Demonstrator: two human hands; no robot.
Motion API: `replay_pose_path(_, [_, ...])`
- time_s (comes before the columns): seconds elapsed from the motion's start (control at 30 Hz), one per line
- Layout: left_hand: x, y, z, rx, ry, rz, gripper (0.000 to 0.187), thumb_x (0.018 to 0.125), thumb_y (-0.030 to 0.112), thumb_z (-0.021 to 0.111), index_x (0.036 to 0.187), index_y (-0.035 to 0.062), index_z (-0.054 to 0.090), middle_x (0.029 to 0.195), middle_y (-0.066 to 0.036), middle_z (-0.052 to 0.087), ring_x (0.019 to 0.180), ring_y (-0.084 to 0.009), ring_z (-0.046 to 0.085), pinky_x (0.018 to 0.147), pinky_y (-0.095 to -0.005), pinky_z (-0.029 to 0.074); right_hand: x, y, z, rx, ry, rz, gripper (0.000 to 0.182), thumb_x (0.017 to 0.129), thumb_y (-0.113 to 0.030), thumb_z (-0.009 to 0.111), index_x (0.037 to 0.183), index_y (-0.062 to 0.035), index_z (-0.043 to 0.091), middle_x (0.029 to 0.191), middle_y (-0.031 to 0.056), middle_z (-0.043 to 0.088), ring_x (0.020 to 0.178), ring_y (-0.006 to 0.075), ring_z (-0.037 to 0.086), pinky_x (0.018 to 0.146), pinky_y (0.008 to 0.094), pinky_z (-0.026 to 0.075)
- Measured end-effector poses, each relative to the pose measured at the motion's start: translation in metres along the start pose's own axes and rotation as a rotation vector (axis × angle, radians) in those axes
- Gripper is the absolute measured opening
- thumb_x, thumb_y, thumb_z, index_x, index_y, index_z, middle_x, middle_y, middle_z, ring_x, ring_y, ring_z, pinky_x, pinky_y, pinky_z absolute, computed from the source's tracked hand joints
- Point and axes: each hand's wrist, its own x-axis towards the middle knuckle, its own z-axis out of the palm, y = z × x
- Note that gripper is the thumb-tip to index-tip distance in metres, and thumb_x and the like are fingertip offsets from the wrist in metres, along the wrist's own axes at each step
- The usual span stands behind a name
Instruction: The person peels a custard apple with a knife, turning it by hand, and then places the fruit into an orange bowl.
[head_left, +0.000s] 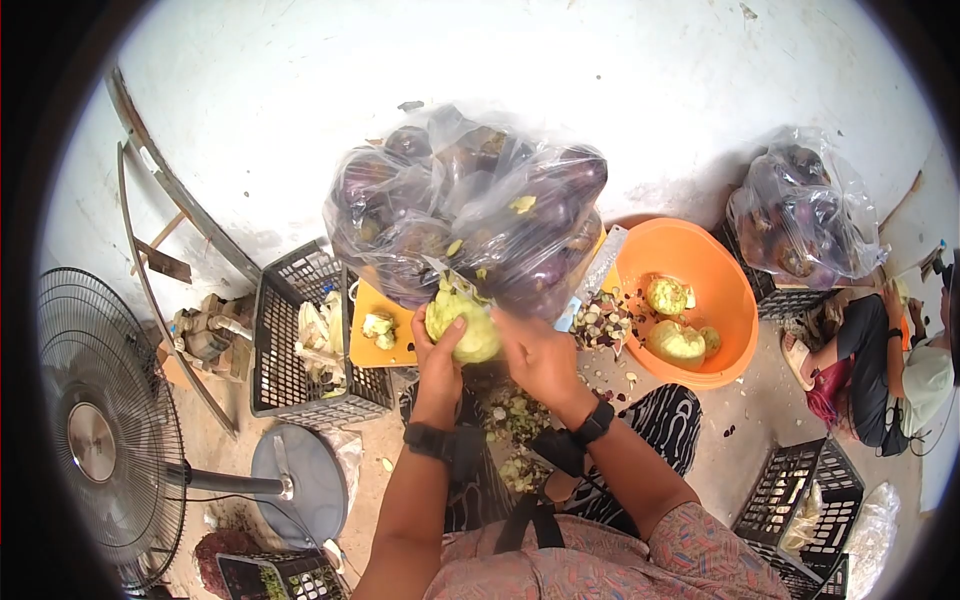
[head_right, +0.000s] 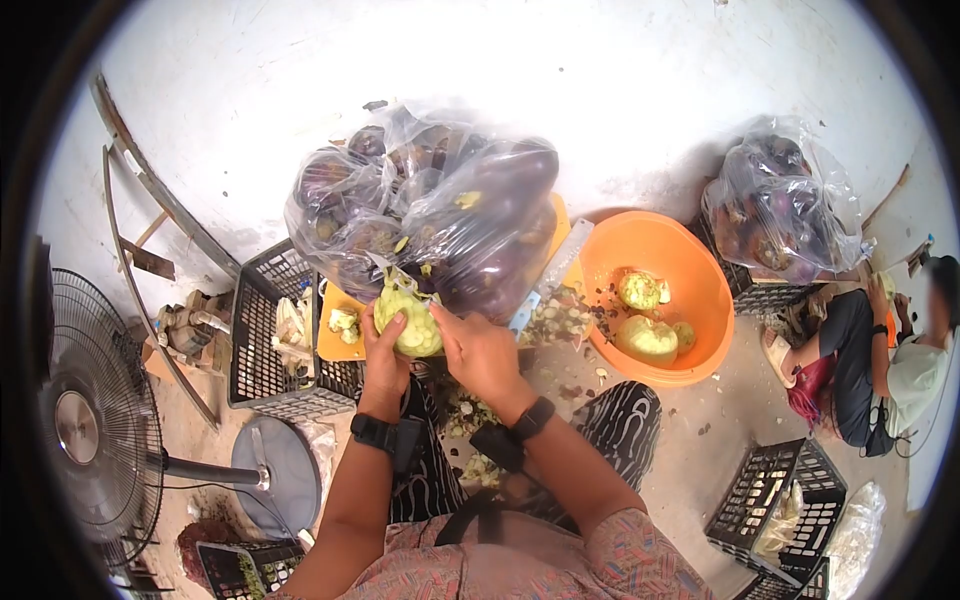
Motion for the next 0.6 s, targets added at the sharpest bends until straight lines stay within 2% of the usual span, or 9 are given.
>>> replay_pose_path(0.03, [0.000, 0.000, -0.001, 0.000, -0.007, -0.001, 0.060, 0.086, 0.007, 0.069, 0.135, 0.0087, 0.034, 0.125, -0.011, 0.051, 0.112, -0.0228, 0.056, 0.091, -0.0371, 0.052, -0.003, -0.002, -0.005, 0.002, 0.001, 0.000, 0.036, 0.085, -0.015, 0.064, 0.121, -0.0207, 0.066, 0.066, 0.0100, 0.055, 0.056, 0.0309, 0.058, 0.050, 0.0418, 0.046])
replay_pose_path(0.1, [0.001, 0.001, -0.002, -0.003, 0.002, -0.007, 0.060, 0.086, 0.007, 0.069, 0.135, 0.0088, 0.035, 0.125, -0.011, 0.051, 0.112, -0.0230, 0.056, 0.091, -0.0373, 0.051, -0.014, -0.007, -0.020, -0.021, -0.105, 0.112, 0.034, 0.083, -0.007, 0.064, 0.116, -0.0152, 0.069, 0.071, 0.0121, 0.063, 0.063, 0.0292, 0.063, 0.057, 0.0384, 0.051])
replay_pose_path(0.3, [-0.002, 0.002, 0.002, 0.001, 0.006, -0.022, 0.059, 0.085, 0.007, 0.069, 0.134, 0.0094, 0.035, 0.125, -0.012, 0.051, 0.112, -0.0236, 0.056, 0.092, -0.0383, 0.051, -0.033, 0.003, -0.033, 0.012, -0.073, 0.083, 0.032, 0.083, -0.005, 0.067, 0.114, -0.0107, 0.069, 0.070, 0.0110, 0.062, 0.058, 0.0263, 0.062, 0.054, 0.0353, 0.050])
replay_pose_path(0.33, [-0.002, 0.003, 0.003, -0.004, 0.015, -0.020, 0.059, 0.085, 0.008, 0.069, 0.134, 0.0097, 0.035, 0.125, -0.012, 0.051, 0.112, -0.0237, 0.056, 0.092, -0.0386, 0.051, -0.032, 0.005, -0.030, 0.012, -0.071, 0.082, 0.032, 0.083, -0.005, 0.067, 0.114, -0.0107, 0.069, 0.070, 0.0110, 0.062, 0.058, 0.0263, 0.062, 0.054, 0.0353, 0.050])
replay_pose_path(0.4, [-0.001, 0.004, 0.002, -0.005, 0.013, -0.022, 0.059, 0.086, 0.009, 0.069, 0.134, 0.0098, 0.035, 0.125, -0.012, 0.051, 0.112, -0.0240, 0.056, 0.092, -0.0389, 0.051, -0.029, 0.008, -0.022, 0.056, -0.021, 0.080, 0.034, 0.085, -0.012, 0.064, 0.118, -0.0186, 0.068, 0.069, 0.0107, 0.058, 0.058, 0.0298, 0.059, 0.052, 0.0390, 0.046])
replay_pose_path(0.6, [0.001, 0.003, 0.000, -0.010, -0.001, -0.027, 0.059, 0.086, 0.010, 0.068, 0.135, 0.0100, 0.034, 0.126, -0.012, 0.050, 0.113, -0.0247, 0.056, 0.093, -0.0398, 0.051, -0.010, 0.006, -0.014, 0.024, -0.049, 0.084, 0.029, 0.086, -0.014, 0.064, 0.115, -0.0174, 0.069, 0.071, 0.0108, 0.060, 0.062, 0.0308, 0.061, 0.055, 0.0395, 0.049])
